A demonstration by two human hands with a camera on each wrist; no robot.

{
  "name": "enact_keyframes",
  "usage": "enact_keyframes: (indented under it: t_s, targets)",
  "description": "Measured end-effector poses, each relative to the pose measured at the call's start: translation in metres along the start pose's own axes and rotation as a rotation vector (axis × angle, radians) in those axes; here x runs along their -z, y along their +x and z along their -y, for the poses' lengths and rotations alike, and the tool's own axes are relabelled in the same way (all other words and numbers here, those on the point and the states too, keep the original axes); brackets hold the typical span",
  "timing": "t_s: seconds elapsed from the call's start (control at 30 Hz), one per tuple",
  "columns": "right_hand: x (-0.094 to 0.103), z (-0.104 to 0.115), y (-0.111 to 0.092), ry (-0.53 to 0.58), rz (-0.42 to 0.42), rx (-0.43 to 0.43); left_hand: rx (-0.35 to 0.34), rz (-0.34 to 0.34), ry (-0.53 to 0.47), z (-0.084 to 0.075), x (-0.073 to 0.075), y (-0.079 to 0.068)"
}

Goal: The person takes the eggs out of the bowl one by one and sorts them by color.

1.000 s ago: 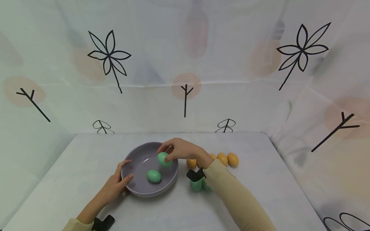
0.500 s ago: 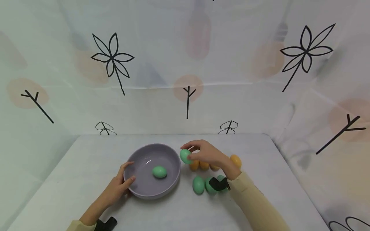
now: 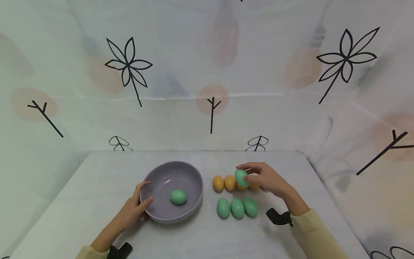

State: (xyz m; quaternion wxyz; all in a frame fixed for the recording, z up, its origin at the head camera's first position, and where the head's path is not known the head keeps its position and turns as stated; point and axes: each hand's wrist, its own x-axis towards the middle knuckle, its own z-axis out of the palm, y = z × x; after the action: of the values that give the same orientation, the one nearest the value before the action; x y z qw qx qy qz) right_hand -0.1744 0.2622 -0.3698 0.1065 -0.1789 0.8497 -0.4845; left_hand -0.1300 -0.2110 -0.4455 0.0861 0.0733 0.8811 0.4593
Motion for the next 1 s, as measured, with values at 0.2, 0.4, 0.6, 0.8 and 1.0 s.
enact_keyframes:
  t_s: [0.2, 0.4, 0.6, 0.8, 1.0]
  targets:
    - [0.008, -0.015, -0.023, -0.012, -0.029, -0.057, 0.0, -0.01, 0.002, 0.001, -0.002, 0.0]
    - [0.012, -0.026, -0.04, 0.014, -0.043, -0.078, 0.017, -0.012, 0.001, 0.001, -0.002, 0.0]
    - [0.016, -0.034, -0.055, 0.031, -0.065, -0.101, 0.009, -0.006, 0.008, 0.0, -0.003, 0.002]
    - [0.017, -0.038, -0.064, 0.042, -0.05, -0.163, 0.007, -0.007, 0.005, -0.001, -0.002, 0.001]
    - [0.01, -0.046, -0.069, 0.065, -0.027, -0.233, 0.009, 0.0, 0.002, 0.0, -0.001, 0.0]
